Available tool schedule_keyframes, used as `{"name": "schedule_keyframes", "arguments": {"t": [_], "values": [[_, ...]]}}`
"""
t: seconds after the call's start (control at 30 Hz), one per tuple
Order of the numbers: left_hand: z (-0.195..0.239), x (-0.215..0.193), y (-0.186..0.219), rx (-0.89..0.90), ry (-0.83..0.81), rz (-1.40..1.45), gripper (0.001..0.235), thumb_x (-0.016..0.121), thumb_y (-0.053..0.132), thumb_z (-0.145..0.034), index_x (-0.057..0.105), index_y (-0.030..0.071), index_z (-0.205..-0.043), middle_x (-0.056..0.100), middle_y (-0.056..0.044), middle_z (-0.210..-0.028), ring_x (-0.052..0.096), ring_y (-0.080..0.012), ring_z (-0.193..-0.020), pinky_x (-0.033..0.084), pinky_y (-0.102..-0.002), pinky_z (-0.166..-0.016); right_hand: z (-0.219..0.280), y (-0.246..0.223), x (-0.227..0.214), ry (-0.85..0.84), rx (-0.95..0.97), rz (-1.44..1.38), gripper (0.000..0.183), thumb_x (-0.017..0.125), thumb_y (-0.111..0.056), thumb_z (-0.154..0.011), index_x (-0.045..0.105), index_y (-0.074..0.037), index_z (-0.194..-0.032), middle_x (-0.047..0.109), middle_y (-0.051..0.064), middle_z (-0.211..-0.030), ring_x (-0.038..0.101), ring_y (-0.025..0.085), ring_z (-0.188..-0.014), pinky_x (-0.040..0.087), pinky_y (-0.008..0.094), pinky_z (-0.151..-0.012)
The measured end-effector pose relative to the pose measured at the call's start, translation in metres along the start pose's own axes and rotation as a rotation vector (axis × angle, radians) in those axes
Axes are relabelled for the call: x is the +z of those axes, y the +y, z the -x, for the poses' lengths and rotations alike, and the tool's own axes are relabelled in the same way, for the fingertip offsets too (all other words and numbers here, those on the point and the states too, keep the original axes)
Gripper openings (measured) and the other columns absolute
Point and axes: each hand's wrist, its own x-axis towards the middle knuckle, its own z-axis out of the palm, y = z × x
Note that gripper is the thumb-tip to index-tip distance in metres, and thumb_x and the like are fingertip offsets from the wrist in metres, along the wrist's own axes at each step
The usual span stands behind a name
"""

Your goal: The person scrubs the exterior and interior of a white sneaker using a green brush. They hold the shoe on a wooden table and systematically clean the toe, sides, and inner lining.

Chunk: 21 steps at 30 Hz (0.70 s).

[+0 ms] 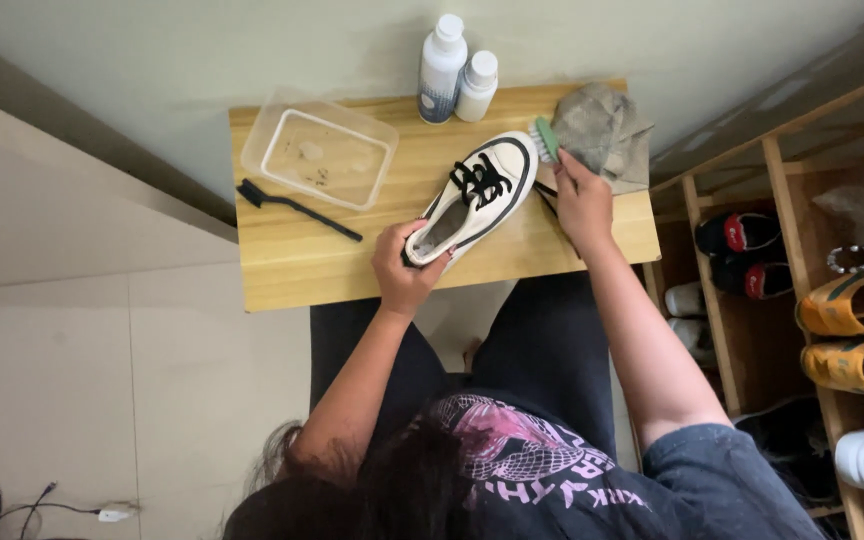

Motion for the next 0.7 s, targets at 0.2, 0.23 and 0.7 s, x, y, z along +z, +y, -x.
{"name": "schedule_keyframes", "arguments": {"t": [0.2, 0.23, 0.7], "values": [[-0.003, -0.001, 0.006, 0.073, 0.001, -0.037, 0.051, 0.093, 0.020, -0.062, 0.073, 0.012, -0.109, 0.071, -0.006, -0.096, 0.069, -0.0275, -0.086, 0.055, -0.036, -0.083, -0.002, 0.020, 0.004, -0.011, 0.003, -0.102, 0.032, 0.060, -0.020, -0.104, 0.072, -0.025, -0.133, 0.074, 0.009, -0.120, 0.066, 0.031, -0.117, 0.053, 0.046, -0.100], [-0.007, -0.001, 0.010, 0.104, -0.006, -0.032, 0.055, 0.093, 0.022, -0.065, 0.071, 0.011, -0.115, 0.071, -0.008, -0.102, 0.069, -0.0285, -0.092, 0.053, -0.038, -0.087, 0.002, 0.009, 0.000, 0.007, -0.031, -0.139, 0.031, 0.062, -0.019, -0.103, 0.072, -0.023, -0.133, 0.074, 0.011, -0.120, 0.065, 0.032, -0.119, 0.052, 0.047, -0.101], [0.014, -0.002, 0.026, 0.772, -0.099, -0.375, 0.011, 0.071, 0.023, -0.097, 0.078, 0.027, -0.105, 0.078, 0.009, -0.115, 0.072, -0.0135, -0.109, 0.034, -0.046, -0.107, 0.044, -0.010, -0.034, 0.207, -0.320, -0.339, 0.030, 0.067, -0.005, -0.104, 0.071, -0.009, -0.133, 0.075, 0.022, -0.113, 0.066, 0.033, -0.117, 0.054, 0.050, -0.099]]}}
